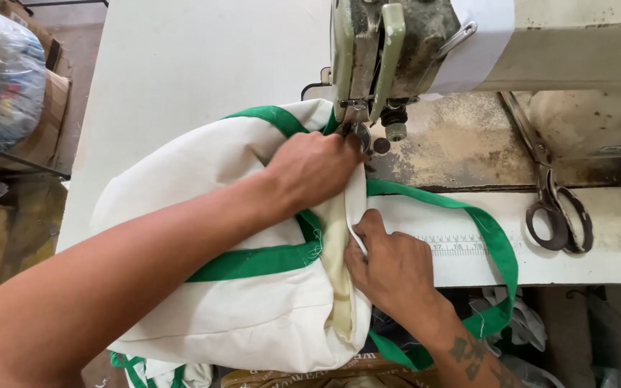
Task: Sewing and assembling a white canvas tote bag with green straps using an industrial sewing machine.
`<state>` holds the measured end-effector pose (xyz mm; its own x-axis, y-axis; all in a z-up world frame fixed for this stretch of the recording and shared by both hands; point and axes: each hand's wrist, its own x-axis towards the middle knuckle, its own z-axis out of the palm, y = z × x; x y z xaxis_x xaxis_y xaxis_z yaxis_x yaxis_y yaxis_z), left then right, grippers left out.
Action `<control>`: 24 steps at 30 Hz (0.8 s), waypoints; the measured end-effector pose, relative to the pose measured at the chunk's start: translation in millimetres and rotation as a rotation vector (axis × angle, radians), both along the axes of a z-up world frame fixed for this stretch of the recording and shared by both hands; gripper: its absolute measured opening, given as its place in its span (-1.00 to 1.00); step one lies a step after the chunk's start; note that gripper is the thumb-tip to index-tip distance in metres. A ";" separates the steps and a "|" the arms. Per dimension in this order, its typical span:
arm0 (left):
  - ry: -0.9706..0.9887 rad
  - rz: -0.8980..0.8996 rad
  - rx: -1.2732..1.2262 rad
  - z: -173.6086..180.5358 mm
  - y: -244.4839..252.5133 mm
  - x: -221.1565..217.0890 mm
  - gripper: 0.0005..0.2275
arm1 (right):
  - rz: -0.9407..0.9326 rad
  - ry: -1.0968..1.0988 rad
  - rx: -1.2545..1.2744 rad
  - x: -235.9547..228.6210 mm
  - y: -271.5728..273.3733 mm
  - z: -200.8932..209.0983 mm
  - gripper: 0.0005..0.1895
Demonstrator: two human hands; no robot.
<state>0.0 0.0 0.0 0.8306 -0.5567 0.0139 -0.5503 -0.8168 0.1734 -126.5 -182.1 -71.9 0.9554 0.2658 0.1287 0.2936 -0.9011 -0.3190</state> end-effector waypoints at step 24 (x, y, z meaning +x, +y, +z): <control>0.151 0.361 -0.395 -18.7 -2.2 -18.0 -0.83 | -0.139 -0.137 -0.683 184.6 -156.8 32.9 -0.46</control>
